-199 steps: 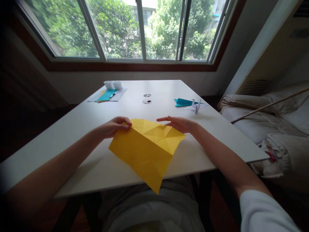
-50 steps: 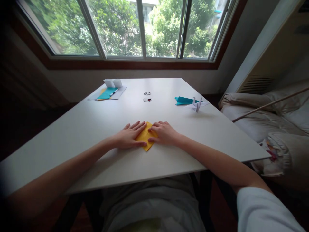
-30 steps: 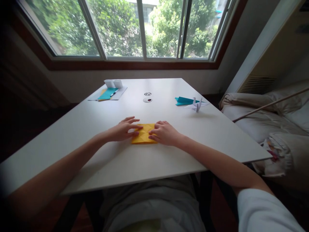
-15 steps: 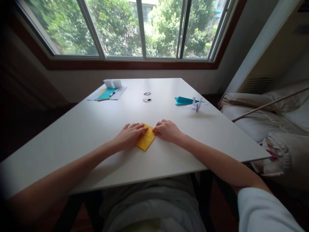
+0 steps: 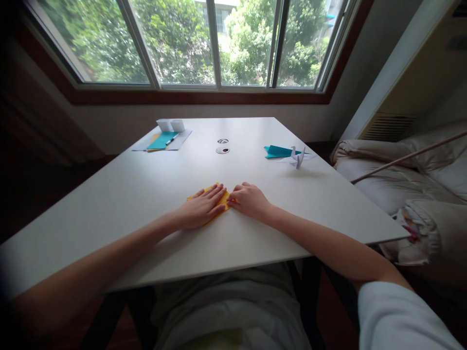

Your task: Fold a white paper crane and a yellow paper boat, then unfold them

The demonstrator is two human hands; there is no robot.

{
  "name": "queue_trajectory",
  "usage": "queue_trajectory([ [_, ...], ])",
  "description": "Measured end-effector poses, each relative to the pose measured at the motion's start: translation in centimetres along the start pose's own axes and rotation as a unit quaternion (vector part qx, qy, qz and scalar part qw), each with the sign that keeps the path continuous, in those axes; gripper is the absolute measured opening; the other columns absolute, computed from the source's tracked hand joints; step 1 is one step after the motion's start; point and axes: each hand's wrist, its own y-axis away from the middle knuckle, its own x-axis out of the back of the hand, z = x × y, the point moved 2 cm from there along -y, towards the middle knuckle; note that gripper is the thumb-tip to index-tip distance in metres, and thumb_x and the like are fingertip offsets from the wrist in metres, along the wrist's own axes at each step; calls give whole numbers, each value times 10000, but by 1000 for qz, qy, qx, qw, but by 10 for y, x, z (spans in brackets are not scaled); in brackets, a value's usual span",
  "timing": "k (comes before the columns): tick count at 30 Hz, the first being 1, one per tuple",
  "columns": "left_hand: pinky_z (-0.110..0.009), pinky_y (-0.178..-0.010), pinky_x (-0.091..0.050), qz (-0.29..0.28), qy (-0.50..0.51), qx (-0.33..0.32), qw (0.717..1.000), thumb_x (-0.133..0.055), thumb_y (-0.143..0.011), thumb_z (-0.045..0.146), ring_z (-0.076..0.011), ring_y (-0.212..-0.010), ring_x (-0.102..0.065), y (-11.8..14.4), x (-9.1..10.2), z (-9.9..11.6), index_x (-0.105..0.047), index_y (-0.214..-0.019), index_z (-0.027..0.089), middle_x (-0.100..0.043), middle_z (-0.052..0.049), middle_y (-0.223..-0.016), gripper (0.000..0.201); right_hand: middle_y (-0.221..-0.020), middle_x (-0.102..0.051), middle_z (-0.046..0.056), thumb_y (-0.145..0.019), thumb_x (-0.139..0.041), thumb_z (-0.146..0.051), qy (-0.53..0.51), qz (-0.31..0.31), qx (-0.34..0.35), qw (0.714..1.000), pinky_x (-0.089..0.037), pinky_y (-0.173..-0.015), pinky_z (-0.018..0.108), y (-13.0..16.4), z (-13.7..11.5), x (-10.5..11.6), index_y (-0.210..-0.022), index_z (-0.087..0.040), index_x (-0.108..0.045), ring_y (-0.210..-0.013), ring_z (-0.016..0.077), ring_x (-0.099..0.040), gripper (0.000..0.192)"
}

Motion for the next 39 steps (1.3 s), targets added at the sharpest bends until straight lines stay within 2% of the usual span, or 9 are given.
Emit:
queue_trajectory([
  [5, -435, -1070, -90, -52, 2, -5, 999, -83, -854, 612, -204, -1361, -25, 5, 7, -13, -21, -1422, 195, -16, -50, -1481, 707, -858, -653, 52, -830, -542, -314, 1, 2, -1, 1000, -394, -745, 266, 0, 0, -1, -819, -207, -691, -788, 149, -529, 183],
  [11, -559, -1026, -72, -151, 0, 18, 988, -249, -757, 721, -301, -1349, 47, 12, 21, -42, 90, -1402, 245, 99, -59, -1469, 871, -884, -660, 36, -831, -538, -320, -10, -6, -14, 1000, -406, -754, 263, -1, 3, -2, -792, -214, -681, -812, 146, -541, 182],
  [15, -597, -1002, -81, -167, -5, 56, 984, -302, -730, 734, -348, -1336, 66, 13, 26, -56, 70, -1397, 306, 111, -60, -1472, 876, -881, -662, 39, -834, -530, -307, -11, -3, -9, 1000, -421, -765, 277, 0, 2, -2, -793, -212, -678, -826, 154, -547, 181],
  [18, -611, -988, -95, -148, -7, 91, 985, -301, -744, 722, -371, -1333, 30, 12, 29, -63, -15, -1398, 359, 57, -69, -1485, 800, -1008, -641, 54, -830, -532, -293, -10, 14, 17, 1000, -428, -803, 305, 1, 2, -2, -797, -202, -672, -881, 168, -548, 170],
  [21, -603, -981, -141, -81, -21, 107, 991, -315, -795, 654, -365, -1335, -60, 11, 32, -68, -107, -1395, 370, -87, -101, -1485, 695, -1114, -610, 61, -828, -534, -310, -21, 21, 66, 997, -419, -844, 332, 2, 0, 1, -804, -194, -661, -977, 191, -533, 174],
  [25, -490, -1000, -235, 65, -65, 16, 996, -396, -862, 434, -291, -1302, -228, 9, 36, -65, -320, -1336, 313, -277, -95, -1427, 496, -980, -658, 54, -867, -470, -335, -42, -8, 115, 992, -392, -867, 334, 3, -2, 4, -894, -215, -655, -970, 179, -546, 222],
  [28, -417, -978, -298, 121, -72, -50, 989, -417, -864, 331, -241, -1207, -372, 8, 37, -55, -491, -1196, 277, -408, -70, -1334, 345, -955, -647, 62, -873, -457, -338, -37, -18, 116, 992, -373, -865, 342, 3, -4, 5, -952, -228, -650, -937, 175, -554, 236],
  [34, -336, -834, -412, 96, -43, -121, 987, -391, -880, 290, -193, -956, -536, 8, 32, -27, -583, -1055, 255, -565, -56, -1075, 262, -858, -621, 64, -859, -465, -389, -40, -36, 146, 988, -368, -839, 333, 7, -11, 5, -987, -228, -645, -851, 173, -545, 274],
  [39, -293, -799, -428, 85, -26, -136, 987, -393, -884, 272, -183, -933, -536, 8, 32, -21, -573, -1064, 229, -585, -61, -1015, 258, -941, -636, 49, -870, -451, -361, -56, -21, 141, 988, -370, -848, 324, 5, -7, 6, -979, -232, -643, -905, 174, -536, 256],
])
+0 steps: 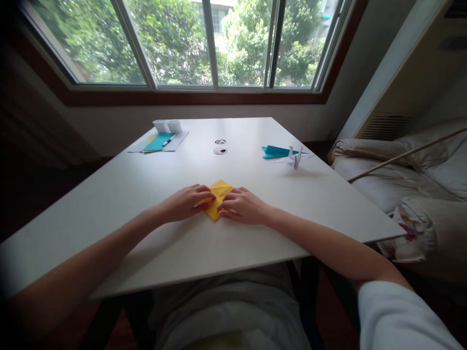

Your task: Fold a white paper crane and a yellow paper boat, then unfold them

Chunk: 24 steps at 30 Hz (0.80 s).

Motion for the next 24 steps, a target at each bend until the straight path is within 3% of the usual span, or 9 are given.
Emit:
queue_trajectory([
  [5, -284, -772, -437, -10, -6, 18, 1000, -386, -879, 299, -184, -938, -541, 0, 1, 0, -572, -1070, 257, -582, -45, -1050, 270, -1013, -620, 82, -851, -481, -373, 31, 63, -133, 989, -398, -849, 354, 2, 29, 5, -1039, -198, -619, -928, 195, -545, 291],
  [8, -281, -700, -451, 8, -33, 94, 995, -433, -838, 398, -207, -945, -549, 1, 2, -2, -577, -1056, 265, -580, -35, -1085, 293, -1044, -600, 102, -783, -569, -418, 34, 47, -168, 984, -418, -837, 366, 5, 45, 3, -1072, -193, -606, -942, 217, -551, 369],
  [11, -265, -625, -446, 24, -33, 180, 983, -497, -774, 469, -216, -921, -568, 3, 4, -10, -569, -1070, 258, -576, -31, -1120, 371, -1019, -601, 95, -760, -595, -420, 8, 27, -179, 983, -440, -800, 342, 7, 53, 1, -1087, -198, -601, -903, 205, -567, 396],
  [14, -244, -584, -436, 7, 15, 216, 976, -537, -738, 473, -196, -864, -586, 4, 4, -22, -565, -1087, 262, -600, -19, -1078, 408, -982, -606, 84, -741, -618, -417, -17, 24, -180, 983, -449, -768, 324, 7, 56, 0, -1074, -199, -609, -862, 193, -573, 398],
  [19, -230, -612, -441, -8, 103, 212, 972, -570, -717, 417, -160, -765, -587, 4, 3, -37, -572, -1079, 231, -648, -10, -907, 407, -960, -610, 64, -712, -651, -371, -46, 44, -189, 980, -448, -757, 314, 6, 54, 2, -1000, -203, -631, -862, 188, -562, 334],
  [24, -227, -582, -426, 11, 102, 200, 974, -577, -704, 410, -151, -706, -565, 3, 0, -41, -611, -902, 207, -631, -16, -837, 285, -920, -621, 47, -705, -658, -301, -57, 64, -179, 980, -440, -743, 316, 5, 52, 3, -917, -197, -621, -818, 177, -554, 239],
])
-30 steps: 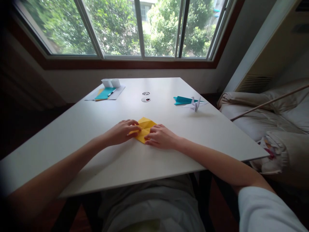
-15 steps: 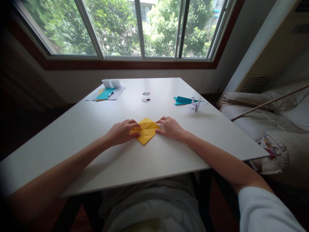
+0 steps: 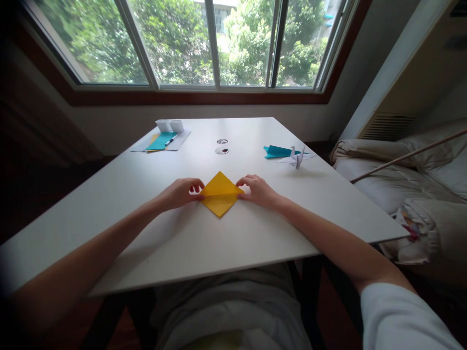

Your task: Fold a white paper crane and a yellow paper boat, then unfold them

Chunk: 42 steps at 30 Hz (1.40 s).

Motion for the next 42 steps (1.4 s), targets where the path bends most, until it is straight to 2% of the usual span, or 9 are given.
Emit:
queue_trajectory([
  [3, -220, -580, -413, 5, -15, -30, 999, -555, -718, 372, -138, -681, -547, 0, 1, 2, -624, -818, 201, -619, -14, -807, 210, -908, -619, 42, -725, -638, -264, -4, 2, 32, 999, -434, -751, 304, 0, -1, -1, -870, -199, -618, -832, 170, -551, 160],
  [6, -215, -597, -408, -47, -16, -70, 996, -533, -735, 351, -123, -643, -534, 2, 3, 4, -649, -777, 208, -612, 0, -726, 189, -911, -626, 50, -764, -594, -243, 15, -17, 72, 997, -419, -778, 301, 0, -3, -1, -821, -197, -631, -846, 166, -551, 82],
  [13, -235, -657, -417, -117, -14, -135, 984, -545, -745, 472, -162, -761, -548, 9, 19, 8, -696, -838, 255, -654, -15, -776, 281, -913, -652, 55, -788, -570, -350, 58, -77, 126, 987, -398, -779, 308, 4, -7, 8, -834, -212, -663, -866, 180, -555, 172],
  [17, -245, -587, -402, -78, -63, -95, 990, -414, -827, 485, -176, -757, -544, 12, 15, 22, -662, -697, 213, -643, -38, -749, 391, -877, -659, 56, -841, -495, -360, 76, -55, 111, 989, -394, -763, 304, 3, -12, 6, -757, -200, -665, -842, 171, -552, 248],
  [20, -251, -523, -377, -8, -144, -62, 988, -481, -773, 523, -208, -779, -537, 15, 5, 37, -627, -669, 202, -623, -48, -745, 367, -858, -655, 58, -818, -531, -344, 103, -25, 89, 990, -393, -776, 317, 2, -19, -1, -769, -190, -659, -845, 182, -539, 205],
  [23, -266, -563, -402, 35, -179, -97, 978, -474, -804, 435, -213, -831, -532, 20, -6, 51, -639, -843, 224, -620, -46, -857, 271, -936, -637, 51, -833, -509, -269, 111, -25, 103, 988, -386, -809, 321, 4, -26, -8, -916, -224, -662, -893, 179, -523, 180],
  [27, -270, -635, -424, 15, -181, -163, 970, -369, -868, 285, -191, -858, -531, 23, -15, 61, -616, -989, 246, -605, -42, -921, 277, -1014, -601, 51, -859, -434, -166, 107, -54, 142, 983, -378, -826, 323, 7, -29, -14, -1075, -292, -617, -921, 166, -512, 309],
  [32, -264, -624, -421, -3, -184, -115, 976, -413, -836, 440, -195, -854, -540, 24, -12, 65, -628, -978, 252, -601, -42, -937, 319, -1002, -596, 56, -857, -456, -199, 105, -55, 133, 984, -380, -819, 327, 6, -27, -12, -1066, -283, -630, -907, 168, -515, 285],
  [42, -264, -557, -373, -26, -235, 2, 972, -445, -751, 602, -230, -810, -539, 31, 0, 71, -657, -711, 180, -625, -89, -827, 474, -914, -643, 39, -804, -549, -309, 127, -88, 90, 984, -370, -739, 313, 5, -17, 13, -822, -247, -703, -851, 184, -529, 167],
])
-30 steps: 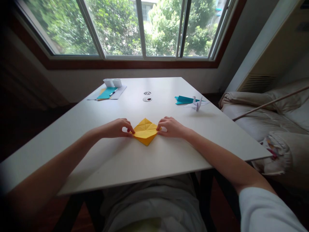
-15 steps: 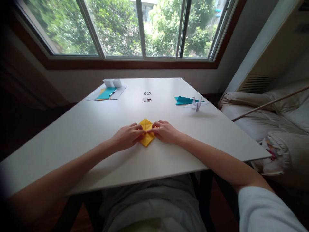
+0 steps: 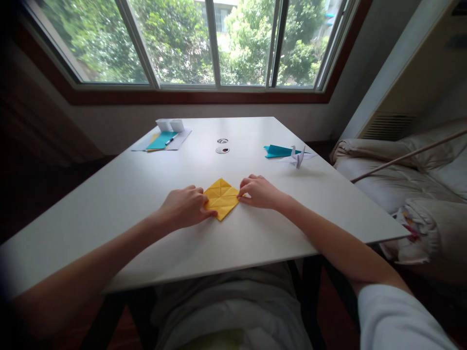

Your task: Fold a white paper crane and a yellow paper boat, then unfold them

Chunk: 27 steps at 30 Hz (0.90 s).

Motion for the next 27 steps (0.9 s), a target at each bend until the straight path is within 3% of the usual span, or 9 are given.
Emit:
queue_trajectory([
  [11, -289, -583, -371, -39, -11, 67, 997, -435, -719, 647, -277, -800, -559, 5, 5, -6, -658, -716, 149, -641, -139, -781, 545, -875, -677, 41, -799, -556, -337, 35, -23, -33, 999, -348, -705, 316, 0, 3, 8, -715, -207, -685, -848, 198, -540, 201],
  [27, -310, -598, -398, -58, -16, 78, 995, -410, -727, 644, -283, -810, -574, 4, 4, -9, -662, -735, 163, -647, -129, -792, 543, -806, -675, 47, -838, -482, -398, 65, -10, -78, 995, -380, -718, 301, -2, -2, 5, -686, -190, -638, -837, 196, -546, 301],
])
